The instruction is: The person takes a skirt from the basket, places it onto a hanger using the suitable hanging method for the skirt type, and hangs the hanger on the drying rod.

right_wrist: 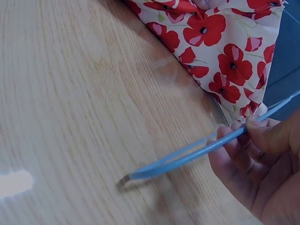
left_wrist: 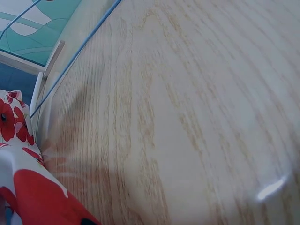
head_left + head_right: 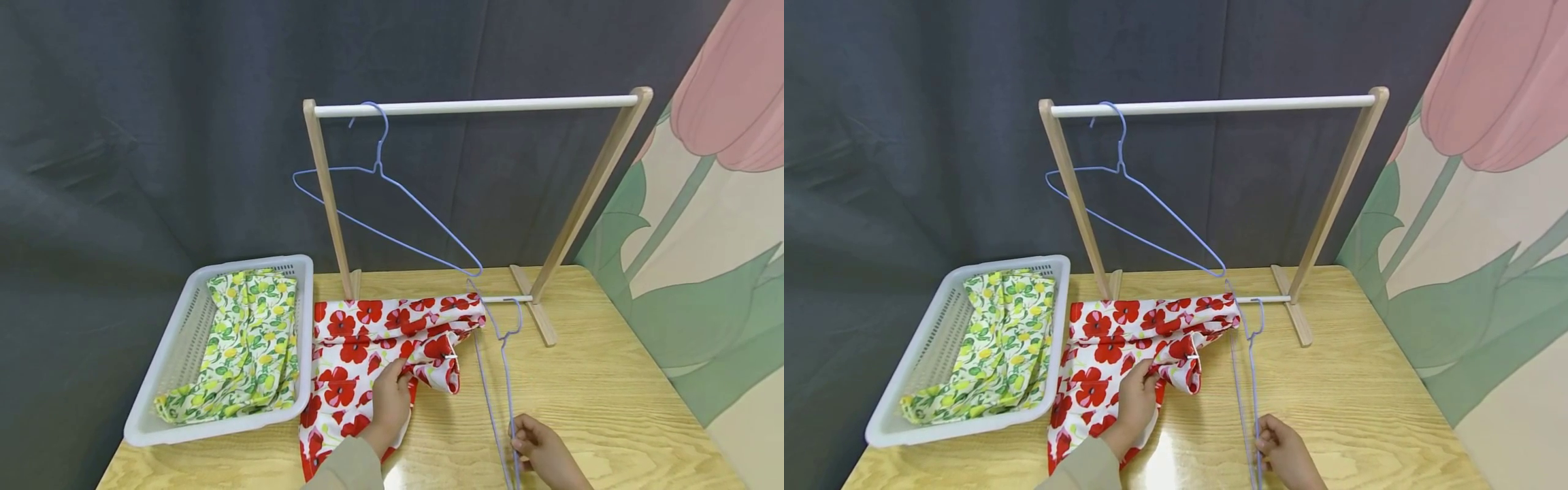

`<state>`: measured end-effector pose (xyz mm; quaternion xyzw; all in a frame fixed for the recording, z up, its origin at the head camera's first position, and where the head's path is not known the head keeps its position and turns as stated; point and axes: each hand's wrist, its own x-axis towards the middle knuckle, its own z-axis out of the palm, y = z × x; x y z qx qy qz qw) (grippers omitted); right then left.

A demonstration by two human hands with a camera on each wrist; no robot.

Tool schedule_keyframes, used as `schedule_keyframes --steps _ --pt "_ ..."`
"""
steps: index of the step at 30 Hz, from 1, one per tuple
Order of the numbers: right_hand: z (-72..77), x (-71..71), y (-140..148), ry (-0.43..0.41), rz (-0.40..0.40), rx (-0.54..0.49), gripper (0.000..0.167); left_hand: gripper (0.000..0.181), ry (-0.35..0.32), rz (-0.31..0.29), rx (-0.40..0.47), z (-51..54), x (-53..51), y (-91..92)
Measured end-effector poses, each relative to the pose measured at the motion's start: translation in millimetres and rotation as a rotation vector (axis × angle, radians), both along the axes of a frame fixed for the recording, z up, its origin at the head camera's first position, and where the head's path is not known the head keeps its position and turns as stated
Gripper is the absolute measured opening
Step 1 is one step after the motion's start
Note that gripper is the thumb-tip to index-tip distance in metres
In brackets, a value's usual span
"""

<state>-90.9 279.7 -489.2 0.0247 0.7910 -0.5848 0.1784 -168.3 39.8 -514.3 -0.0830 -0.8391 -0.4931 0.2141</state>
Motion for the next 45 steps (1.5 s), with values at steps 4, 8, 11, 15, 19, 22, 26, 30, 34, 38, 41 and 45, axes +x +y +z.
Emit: schedule_keyframes --steps 4,8,11,15,19,22,26,30,34,38,41,45 --pt "-2.5 -1.4 -2 -0.002 0.032 -0.032 0.01 0.024 0.031 -0.016 -0.011 -1.2 0.5 0.0" --pt "-3.7 -1.9 -5 0.001 0.064 -0.052 0.009 0.022 0.092 -0.037 -0.059 -6.2 -1.0 0.7" --pt "-3.8 -1.7 -8 0.009 0.075 -0.074 0.009 0.022 0.112 -0.058 -0.083 -10.2 -1.3 1.9" --pt "-4.1 -1.2 -11 0.023 0.089 -0.115 0.004 0.023 0.087 -0.087 -0.099 -13.1 0.7 4.3" --pt "-5.6 -0.5 -12 0.043 0.117 -0.158 0.004 0.021 0.061 -0.111 -0.141 -13.9 3.0 6.5" --pt "-7.1 -0.1 -13 0.054 0.129 -0.172 0.003 0.021 0.076 -0.122 -0.186 -15.9 4.0 8.6" --pt "-7.6 0.0 -15 0.06 0.13 -0.182 0.005 0.023 0.066 -0.13 -0.266 -19.9 6.1 12.1" --pt "-7.5 0.3 -16 0.073 0.129 -0.179 0.009 0.023 0.042 -0.132 -0.339 -22.1 8.4 14.9" --pt "-8.2 1.5 -17 0.07 0.115 -0.149 0.005 0.022 0.058 -0.128 -0.381 -23.6 9.6 16.5" --pt "-8.8 3.3 -16 0.067 0.108 -0.131 0.004 0.02 0.081 -0.131 -0.412 -24.9 9.5 17.3" --pt "-8.5 4.0 -17 0.066 0.109 -0.134 0.003 0.017 0.089 -0.14 -0.438 -24.9 9.1 17.8" --pt "-8.1 4.7 -17 0.061 0.096 -0.123 0.004 0.014 0.085 -0.144 -0.472 -25.8 9.6 18.2"
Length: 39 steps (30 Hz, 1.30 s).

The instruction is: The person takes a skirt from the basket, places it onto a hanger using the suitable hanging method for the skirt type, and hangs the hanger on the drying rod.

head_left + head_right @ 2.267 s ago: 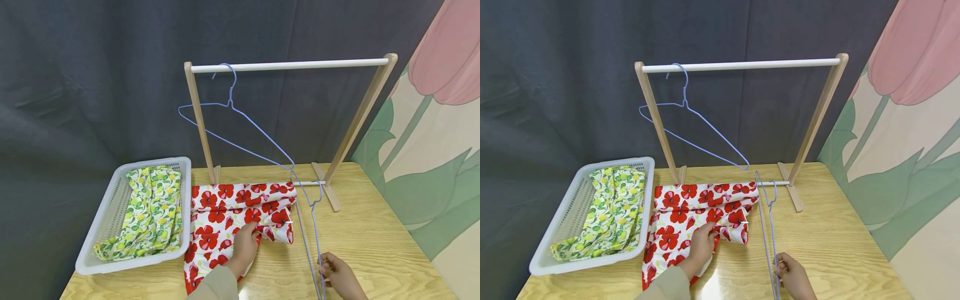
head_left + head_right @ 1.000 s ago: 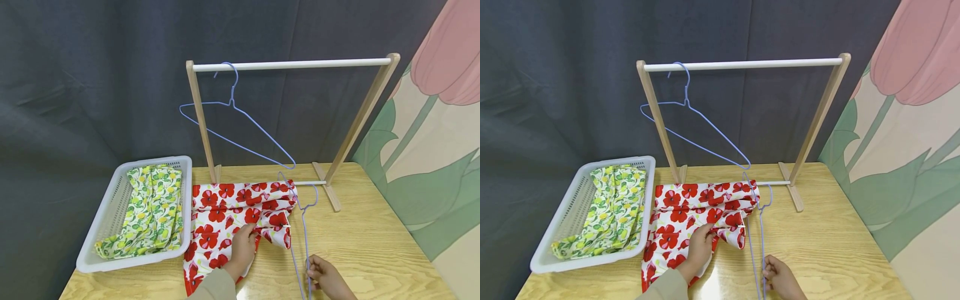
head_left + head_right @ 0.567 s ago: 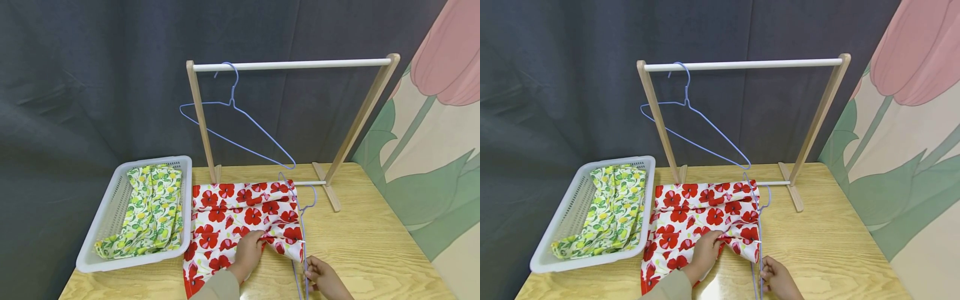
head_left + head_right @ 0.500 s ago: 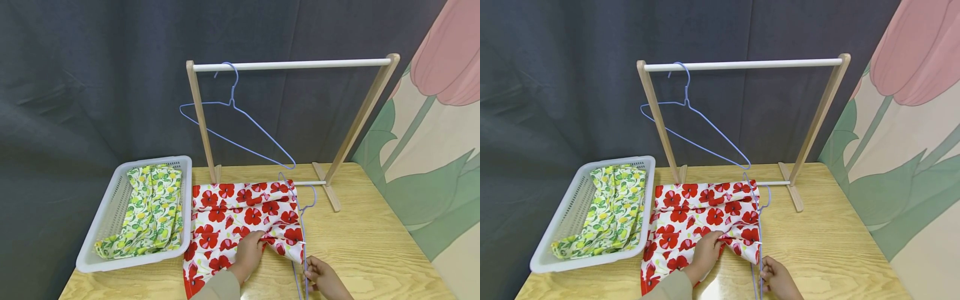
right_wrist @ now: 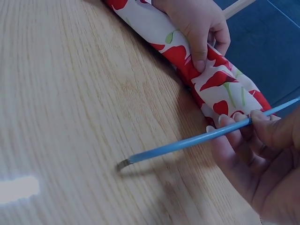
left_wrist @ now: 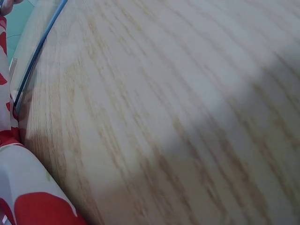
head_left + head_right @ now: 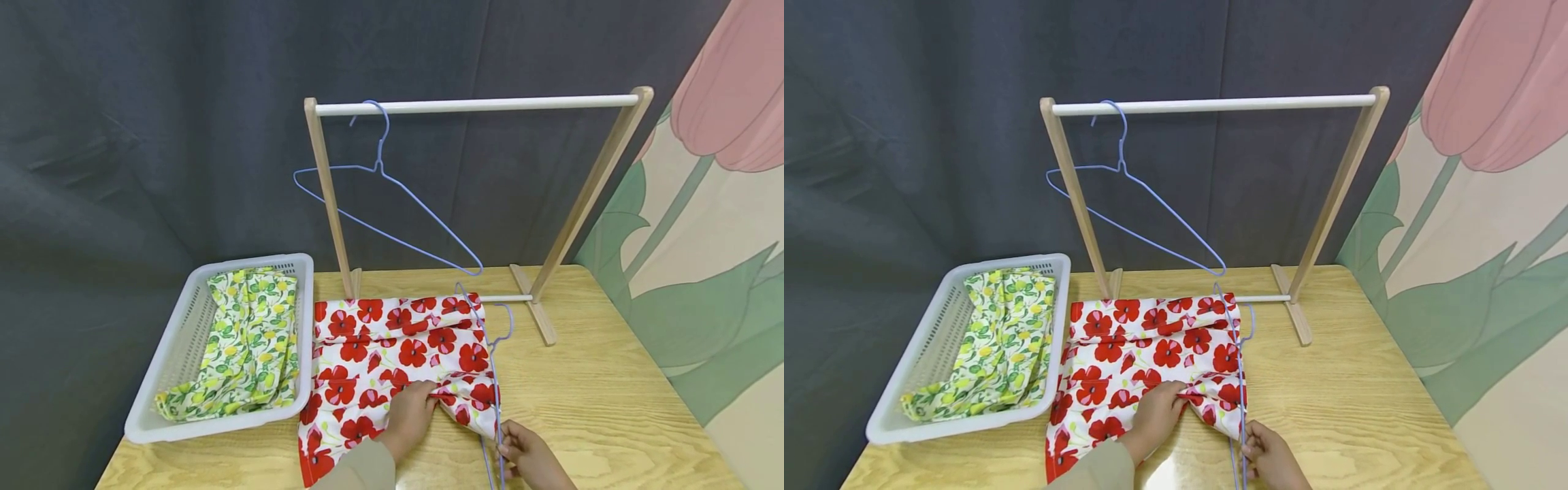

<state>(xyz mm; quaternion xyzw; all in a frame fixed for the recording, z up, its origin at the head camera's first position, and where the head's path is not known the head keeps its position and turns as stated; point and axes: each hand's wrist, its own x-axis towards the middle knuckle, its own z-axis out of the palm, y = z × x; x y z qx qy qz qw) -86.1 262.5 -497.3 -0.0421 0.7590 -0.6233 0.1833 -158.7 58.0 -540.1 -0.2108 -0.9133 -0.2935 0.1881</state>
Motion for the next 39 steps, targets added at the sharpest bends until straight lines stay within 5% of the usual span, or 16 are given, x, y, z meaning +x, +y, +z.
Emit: schedule_keyframes --steps 10,24,39 --pt "-0.3 1.3 -5 0.001 -0.087 0.099 0.003 0.013 -0.005 0.002 -0.042 -2.2 -1.9 3.6" --pt "-1.4 -2.8 -13 0.042 0.091 0.038 0.007 0.018 0.139 -0.078 -0.112 -3.9 2.9 1.2" --pt "-2.2 -7.4 -24 0.028 0.126 -0.005 0.008 0.018 0.184 -0.156 -0.083 -2.3 7.2 3.7"
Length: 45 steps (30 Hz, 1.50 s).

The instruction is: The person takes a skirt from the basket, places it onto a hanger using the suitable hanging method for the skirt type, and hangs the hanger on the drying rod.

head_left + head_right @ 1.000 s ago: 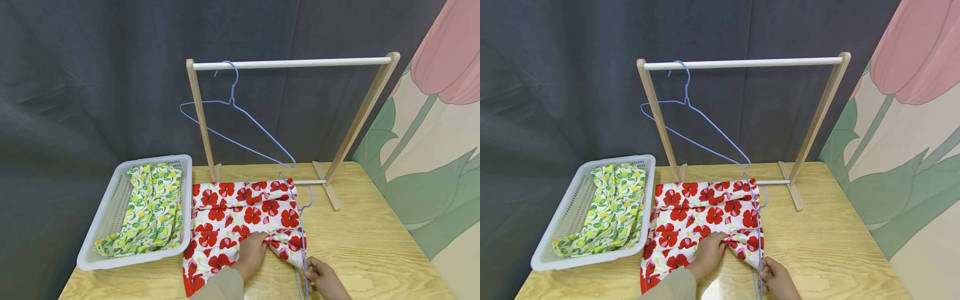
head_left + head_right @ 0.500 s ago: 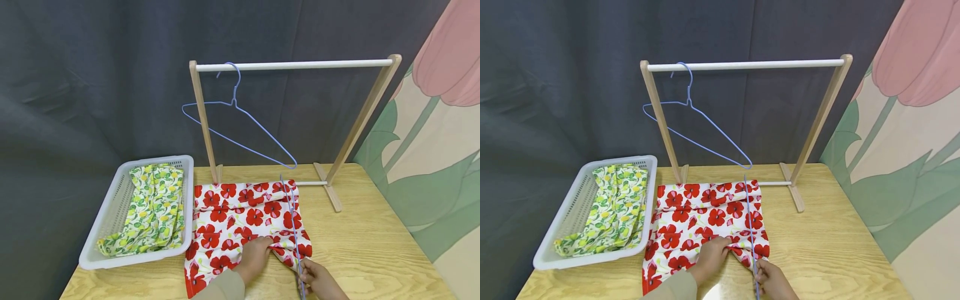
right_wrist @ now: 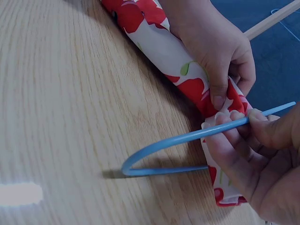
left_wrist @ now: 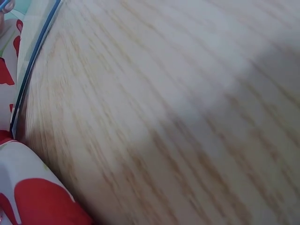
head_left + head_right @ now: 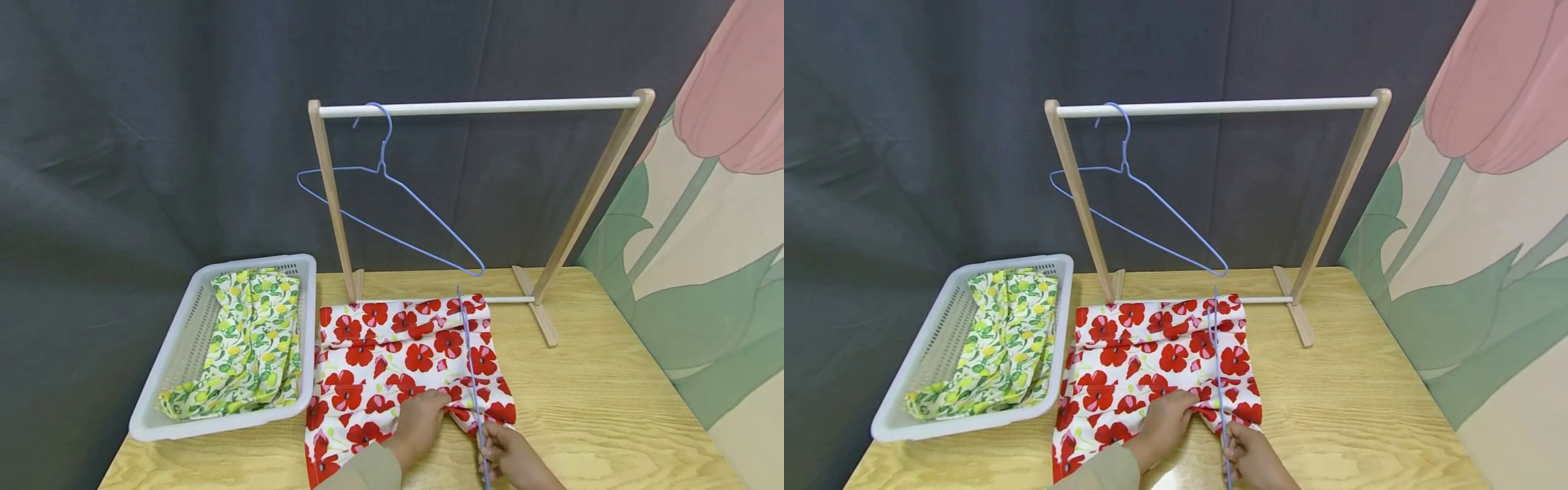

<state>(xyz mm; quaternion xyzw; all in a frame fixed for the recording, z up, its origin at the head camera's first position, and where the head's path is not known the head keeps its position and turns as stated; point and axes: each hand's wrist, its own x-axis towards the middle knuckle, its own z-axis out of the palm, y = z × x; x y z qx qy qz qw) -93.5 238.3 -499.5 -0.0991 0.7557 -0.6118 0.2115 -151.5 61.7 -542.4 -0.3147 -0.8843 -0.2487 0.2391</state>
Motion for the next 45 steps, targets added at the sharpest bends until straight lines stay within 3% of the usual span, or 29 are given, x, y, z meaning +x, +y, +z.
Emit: schedule_keyframes --steps 10,20,31,36,45 --pt "-3.2 -3.1 -6 -0.007 0.021 -0.048 0.011 0.015 0.015 -0.02 0.003 -2.1 -0.9 -1.8" --pt "-9.3 -7.1 -10 0.062 0.111 -0.122 0.009 0.016 0.051 -0.027 0.014 0.4 -1.5 -2.1" --pt "-10.1 -10.0 -15 0.048 0.153 -0.19 0.009 0.015 0.033 -0.032 -0.032 -3.4 -1.7 -3.4" --pt "-11.1 -9.7 -17 0.041 0.153 -0.184 0.009 0.015 -0.032 -0.027 -0.056 -5.5 -1.5 -3.9" --pt "-11.1 -9.6 -22 0.003 0.138 -0.166 0.005 0.013 -0.243 -0.052 -0.156 0.8 -0.7 -10.0"
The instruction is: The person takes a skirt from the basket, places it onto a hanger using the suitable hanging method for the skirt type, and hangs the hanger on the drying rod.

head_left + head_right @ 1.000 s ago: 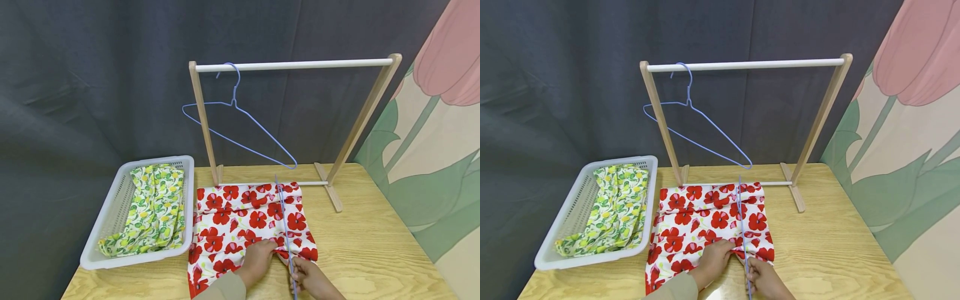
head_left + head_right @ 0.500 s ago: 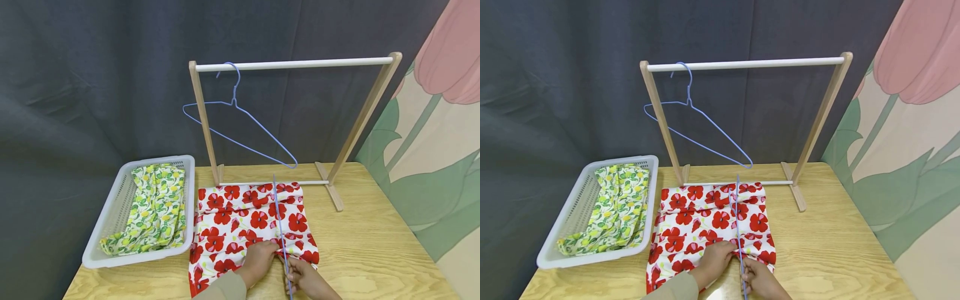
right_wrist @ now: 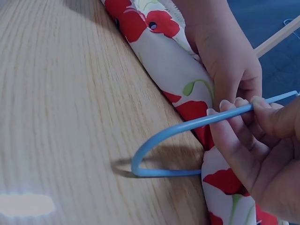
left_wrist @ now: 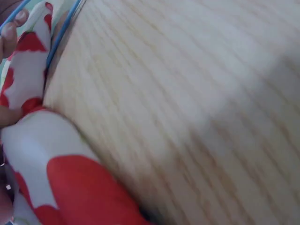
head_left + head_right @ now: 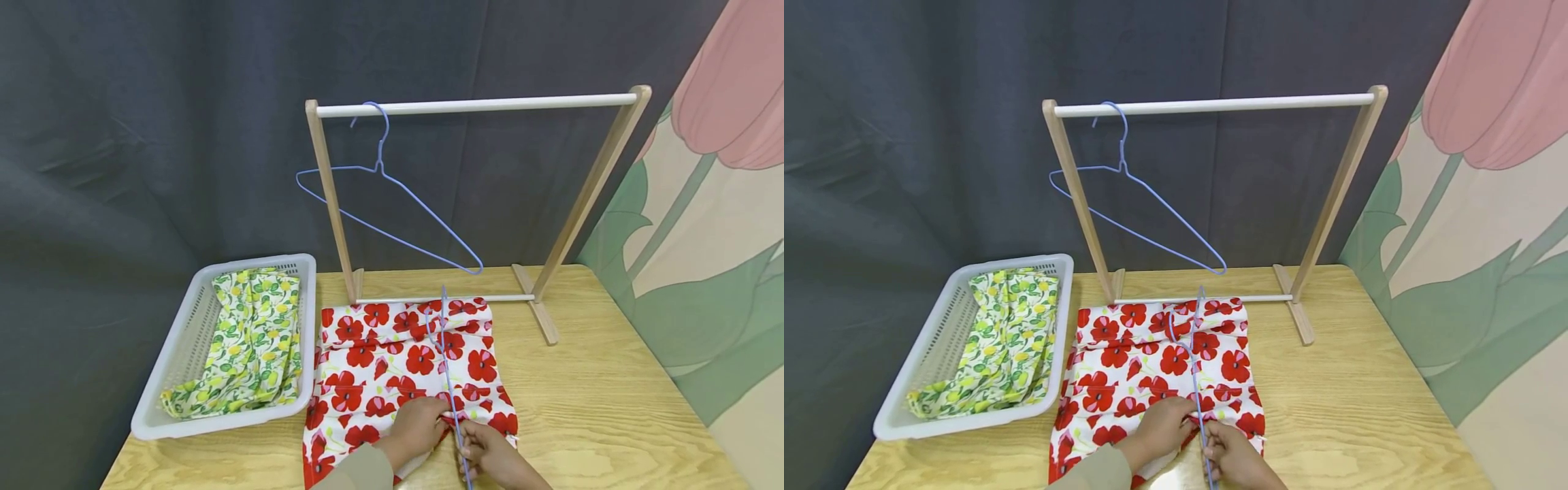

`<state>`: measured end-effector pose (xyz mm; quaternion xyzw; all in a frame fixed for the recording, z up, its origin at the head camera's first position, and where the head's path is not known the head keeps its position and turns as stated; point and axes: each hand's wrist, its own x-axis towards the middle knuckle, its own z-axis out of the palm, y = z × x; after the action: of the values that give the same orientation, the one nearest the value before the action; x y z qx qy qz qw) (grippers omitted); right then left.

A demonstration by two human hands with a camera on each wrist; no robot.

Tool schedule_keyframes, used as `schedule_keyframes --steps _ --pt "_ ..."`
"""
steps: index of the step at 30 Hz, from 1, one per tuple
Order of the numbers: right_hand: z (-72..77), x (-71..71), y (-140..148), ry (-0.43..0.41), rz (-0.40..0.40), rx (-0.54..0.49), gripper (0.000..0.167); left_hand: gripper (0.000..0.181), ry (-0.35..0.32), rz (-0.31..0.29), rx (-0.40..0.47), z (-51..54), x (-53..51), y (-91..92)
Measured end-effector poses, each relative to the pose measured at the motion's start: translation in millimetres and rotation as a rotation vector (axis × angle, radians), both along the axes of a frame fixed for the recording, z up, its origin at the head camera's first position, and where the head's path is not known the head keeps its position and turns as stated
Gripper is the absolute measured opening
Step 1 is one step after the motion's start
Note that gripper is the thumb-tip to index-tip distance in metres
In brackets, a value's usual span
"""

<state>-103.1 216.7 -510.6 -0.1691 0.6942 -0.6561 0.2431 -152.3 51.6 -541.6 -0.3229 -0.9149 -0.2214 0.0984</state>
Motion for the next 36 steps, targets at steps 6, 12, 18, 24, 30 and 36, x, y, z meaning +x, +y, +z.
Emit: schedule_keyframes --steps 6,12,18,24,30,36 --pt "-2.4 -0.3 -2 -0.015 -0.003 -0.022 0.003 0.02 -0.183 -0.092 -0.013 4.2 -3.6 -13.9" --pt "-6.1 0.1 -4 0.004 0.006 -0.044 0.003 0.025 -0.371 -0.088 0.086 8.3 -7.1 -23.7" --pt "-8.4 2.4 -9 -0.007 -0.02 0.009 0.01 0.025 -0.464 -0.072 0.188 9.7 -11.9 -26.4" --pt "-9.7 3.4 -13 -0.007 -0.053 0.077 0.009 0.022 -0.543 -0.066 0.254 11.3 -13.8 -29.0" --pt "-10.7 3.2 -13 -0.009 -0.054 0.077 0.009 0.018 -0.578 -0.029 0.258 12.0 -15.9 -32.2" --pt "-13.4 2.7 -16 -0.019 -0.076 0.11 0.008 0.02 -0.586 0.02 0.336 12.6 -17.2 -33.7"
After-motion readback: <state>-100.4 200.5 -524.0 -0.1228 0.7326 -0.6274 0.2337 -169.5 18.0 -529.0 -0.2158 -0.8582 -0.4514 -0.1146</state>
